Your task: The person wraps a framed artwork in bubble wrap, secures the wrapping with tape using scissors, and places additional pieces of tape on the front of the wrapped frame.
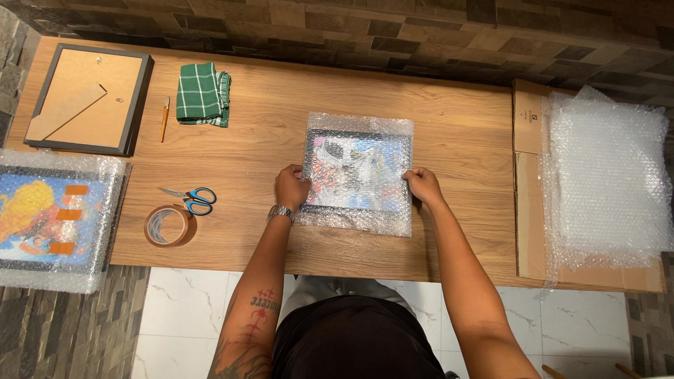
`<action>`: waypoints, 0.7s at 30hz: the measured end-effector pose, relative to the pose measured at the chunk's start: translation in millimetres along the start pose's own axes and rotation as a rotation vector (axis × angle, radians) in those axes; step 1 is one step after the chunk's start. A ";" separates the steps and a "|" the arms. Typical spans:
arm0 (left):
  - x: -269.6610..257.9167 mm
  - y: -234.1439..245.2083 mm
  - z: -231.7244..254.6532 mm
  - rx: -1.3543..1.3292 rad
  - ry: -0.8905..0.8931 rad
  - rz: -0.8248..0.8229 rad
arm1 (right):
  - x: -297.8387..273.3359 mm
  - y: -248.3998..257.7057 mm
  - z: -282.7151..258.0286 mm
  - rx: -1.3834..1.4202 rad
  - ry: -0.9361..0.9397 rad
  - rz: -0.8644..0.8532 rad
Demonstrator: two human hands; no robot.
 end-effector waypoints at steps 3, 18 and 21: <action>-7.3 3.9 8.2 0.014 -0.015 0.010 | -5.7 -0.9 -0.8 -0.145 0.015 0.049; -67.7 33.4 92.4 0.273 -0.252 0.108 | -105.2 -9.8 -82.4 -0.535 0.323 0.304; -109.0 -14.4 143.4 0.332 -0.539 -0.104 | -124.2 -19.2 -98.2 -0.570 0.440 0.344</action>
Point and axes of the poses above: each hand's wrist, its own x-axis towards the middle knuckle, its own y-axis out of the back of the hand, z = x × y, the point moved 8 cm from there along x, towards the middle knuckle, and after that the axes turned 1 degree about -z, right-handed, at the moved point
